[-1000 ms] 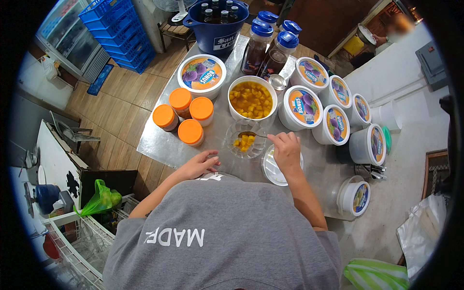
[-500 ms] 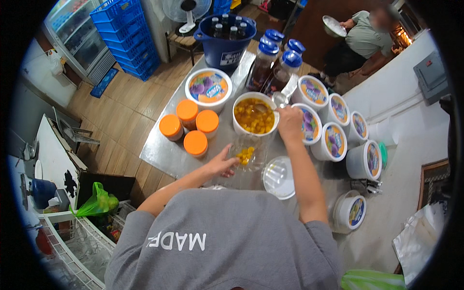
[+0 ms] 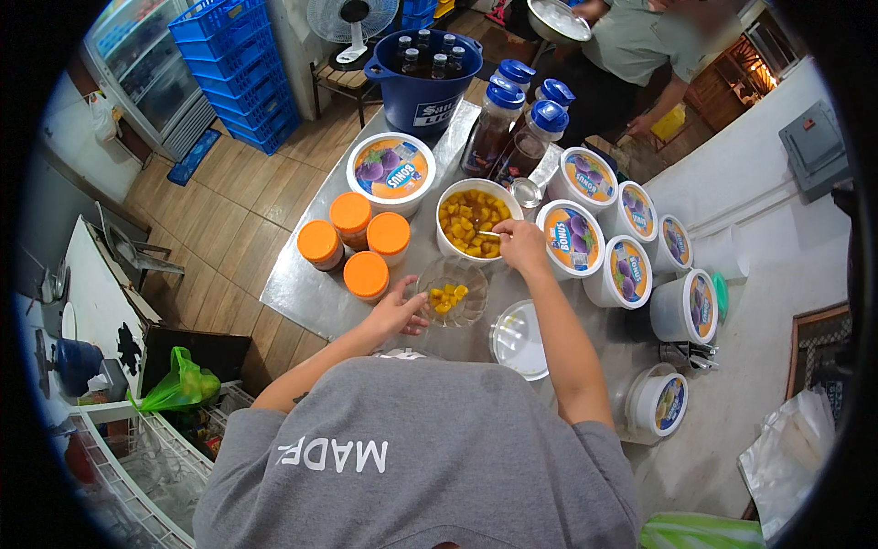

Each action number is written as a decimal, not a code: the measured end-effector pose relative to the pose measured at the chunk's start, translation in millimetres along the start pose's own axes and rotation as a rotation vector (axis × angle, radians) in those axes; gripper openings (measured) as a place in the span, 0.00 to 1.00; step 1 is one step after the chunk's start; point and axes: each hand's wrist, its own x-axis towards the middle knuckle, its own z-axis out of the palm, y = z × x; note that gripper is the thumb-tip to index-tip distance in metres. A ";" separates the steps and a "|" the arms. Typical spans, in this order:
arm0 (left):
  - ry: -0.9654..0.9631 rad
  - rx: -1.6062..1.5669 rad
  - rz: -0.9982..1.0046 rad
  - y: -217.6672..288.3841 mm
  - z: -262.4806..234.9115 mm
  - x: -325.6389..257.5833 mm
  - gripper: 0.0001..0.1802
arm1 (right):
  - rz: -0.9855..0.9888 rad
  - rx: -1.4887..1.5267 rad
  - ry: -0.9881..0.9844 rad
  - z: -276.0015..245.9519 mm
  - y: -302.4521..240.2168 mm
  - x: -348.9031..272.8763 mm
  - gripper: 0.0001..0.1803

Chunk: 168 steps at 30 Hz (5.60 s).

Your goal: The person assembles a dessert in a small plastic cup. They scoop yellow fruit from a large tub into the cup, then add white and dark toppings from smaller containers. The person places a lid on the cup and sets it aside.

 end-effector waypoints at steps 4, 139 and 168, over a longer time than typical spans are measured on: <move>-0.024 0.128 0.007 16.2 -0.4 -21.7 0.41 | 0.075 0.071 -0.056 -4.5 7.3 0.5 0.11; 0.527 -0.868 0.700 31.3 -180.5 -78.0 0.16 | -0.095 0.099 -0.217 55.8 -145.6 84.2 0.11; 0.527 -0.900 0.698 33.6 -171.7 -84.7 0.15 | -0.036 0.348 -0.181 55.4 -120.1 59.6 0.11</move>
